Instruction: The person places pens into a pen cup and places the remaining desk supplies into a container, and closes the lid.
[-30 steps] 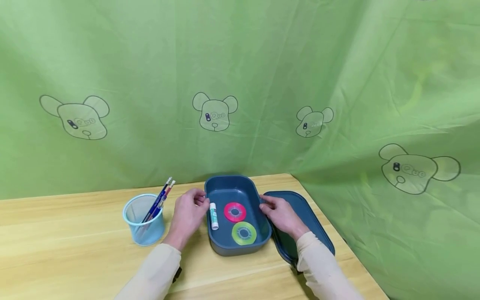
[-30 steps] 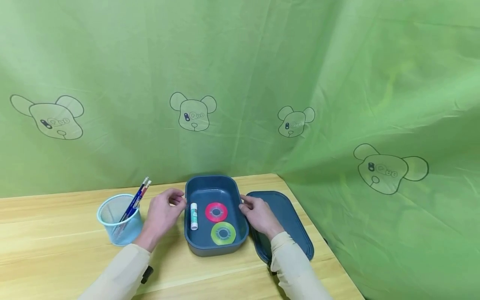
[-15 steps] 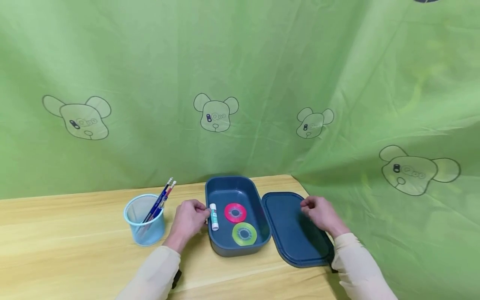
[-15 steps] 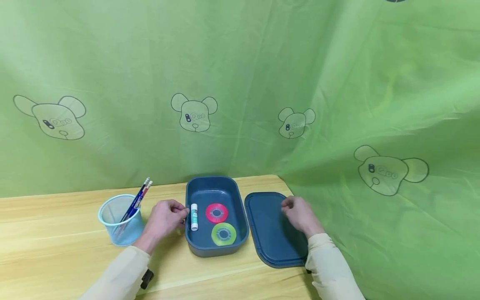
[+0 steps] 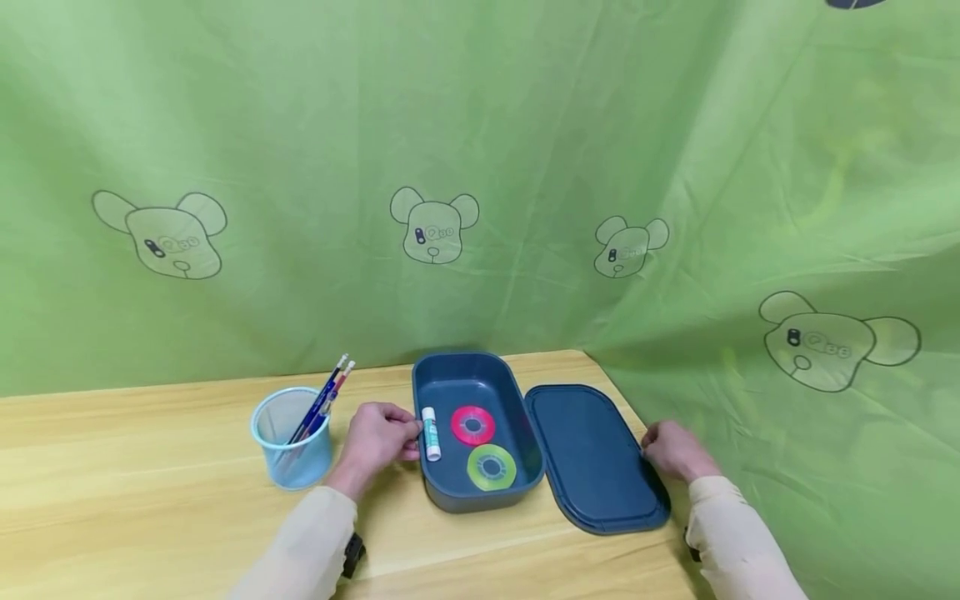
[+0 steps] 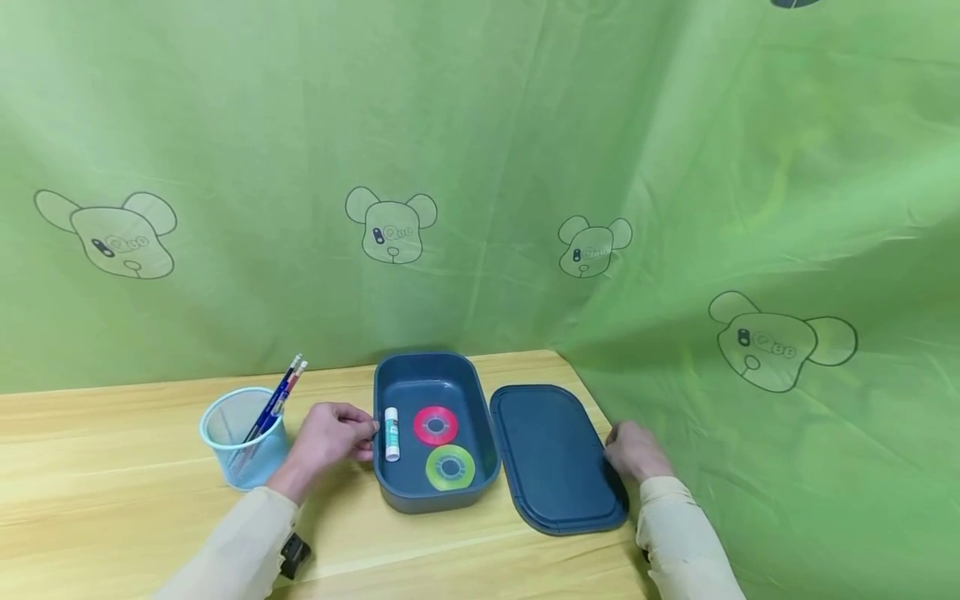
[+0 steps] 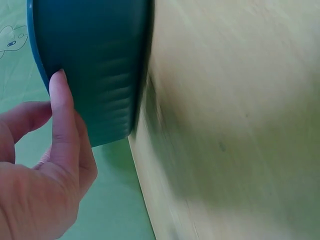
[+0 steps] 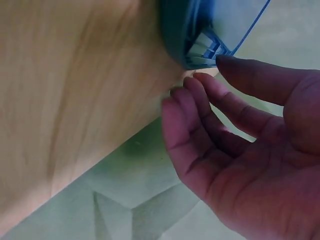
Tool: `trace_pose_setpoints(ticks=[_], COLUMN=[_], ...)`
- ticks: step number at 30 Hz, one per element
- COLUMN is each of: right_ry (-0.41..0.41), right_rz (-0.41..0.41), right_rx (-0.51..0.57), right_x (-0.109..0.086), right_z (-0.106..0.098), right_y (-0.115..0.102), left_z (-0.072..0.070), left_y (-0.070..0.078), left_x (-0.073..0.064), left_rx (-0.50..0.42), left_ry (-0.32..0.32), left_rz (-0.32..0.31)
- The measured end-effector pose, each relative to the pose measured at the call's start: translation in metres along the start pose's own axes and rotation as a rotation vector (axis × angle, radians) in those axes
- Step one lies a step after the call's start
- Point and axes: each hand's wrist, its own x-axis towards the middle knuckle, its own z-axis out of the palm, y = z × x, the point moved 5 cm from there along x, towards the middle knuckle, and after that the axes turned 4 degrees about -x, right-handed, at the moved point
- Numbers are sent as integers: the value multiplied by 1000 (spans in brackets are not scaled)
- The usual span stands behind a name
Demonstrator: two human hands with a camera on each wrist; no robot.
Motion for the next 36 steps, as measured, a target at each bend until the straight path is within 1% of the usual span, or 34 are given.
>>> trace_pose_setpoints(ticks=[4,10,16,23,28,31,36], right_ry=[-12,-19,-26,-21,-44,-58,-76], right_rz=[12,7,7,1,15,10,-4], right_rx=[11,59,78,38,39,72,186], right_x=[1,1,1,1,0,0,0], right_z=[2,4,7,3,0,0,2], right_y=[2,2,5,1,0,2,7], left_z=[0,-2,-3,-3,-3,-3,-3], left_y=[-2,-5,-6,-6,-7,-9,-12], left_x=[0,1,0,2,2,3,3], left_rx=[-27,-63,-80,-99,-103,-109,-117], left_ry=[-12,-34,-48,-67,-82,-89,-97], left_rz=[4,-18,-33,-31,-35,-35,-33])
